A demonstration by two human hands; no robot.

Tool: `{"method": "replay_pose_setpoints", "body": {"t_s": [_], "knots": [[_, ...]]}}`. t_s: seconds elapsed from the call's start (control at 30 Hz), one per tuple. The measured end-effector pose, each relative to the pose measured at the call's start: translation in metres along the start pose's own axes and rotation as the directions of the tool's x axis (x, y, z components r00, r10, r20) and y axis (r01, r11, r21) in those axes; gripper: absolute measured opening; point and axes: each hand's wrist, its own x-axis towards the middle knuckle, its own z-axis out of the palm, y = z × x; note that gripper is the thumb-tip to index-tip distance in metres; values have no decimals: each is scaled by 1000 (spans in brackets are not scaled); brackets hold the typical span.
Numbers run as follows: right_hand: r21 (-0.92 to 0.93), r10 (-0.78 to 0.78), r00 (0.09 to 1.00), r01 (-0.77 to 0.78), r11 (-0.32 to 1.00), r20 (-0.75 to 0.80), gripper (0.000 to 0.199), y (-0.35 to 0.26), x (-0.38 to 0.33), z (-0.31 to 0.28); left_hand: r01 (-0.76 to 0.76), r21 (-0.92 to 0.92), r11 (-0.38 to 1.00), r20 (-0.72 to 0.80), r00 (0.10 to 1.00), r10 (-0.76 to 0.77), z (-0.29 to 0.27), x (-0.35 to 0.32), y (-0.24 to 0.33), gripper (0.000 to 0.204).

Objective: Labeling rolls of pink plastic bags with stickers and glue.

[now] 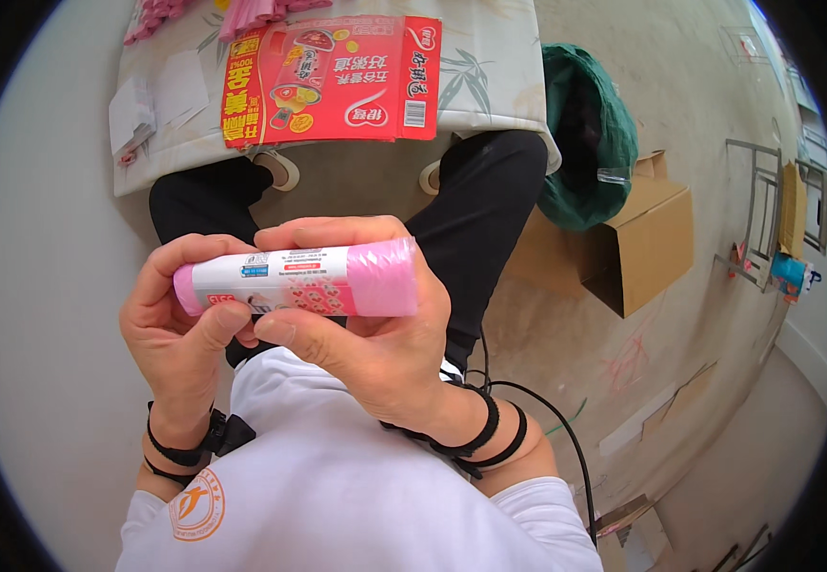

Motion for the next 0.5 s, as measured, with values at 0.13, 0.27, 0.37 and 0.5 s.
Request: {"method": "replay_pose_setpoints", "body": {"t_s": [0.13, 0.27, 0.37, 0.5], "knots": [[47, 68, 997, -67, 997, -20, 49, 0, -1, -3, 46, 24, 999, -30, 999, -45, 1, -1, 2, 41], [143, 95, 995, -91, 986, -21, 46, 0, -2, -9, 32, 11, 999, 3, 999, -32, 1, -2, 3, 41], [161, 71, 997, -67, 985, -22, 36, 2, -1, -14, 2, 62, 998, 26, 1000, -4, 3, 0, 4, 42], [144, 79, 996, -73, 987, -41, 41, 4, 0, -12, -49, 141, 989, 63, 997, 40, 0, 2, 1, 43]]}}
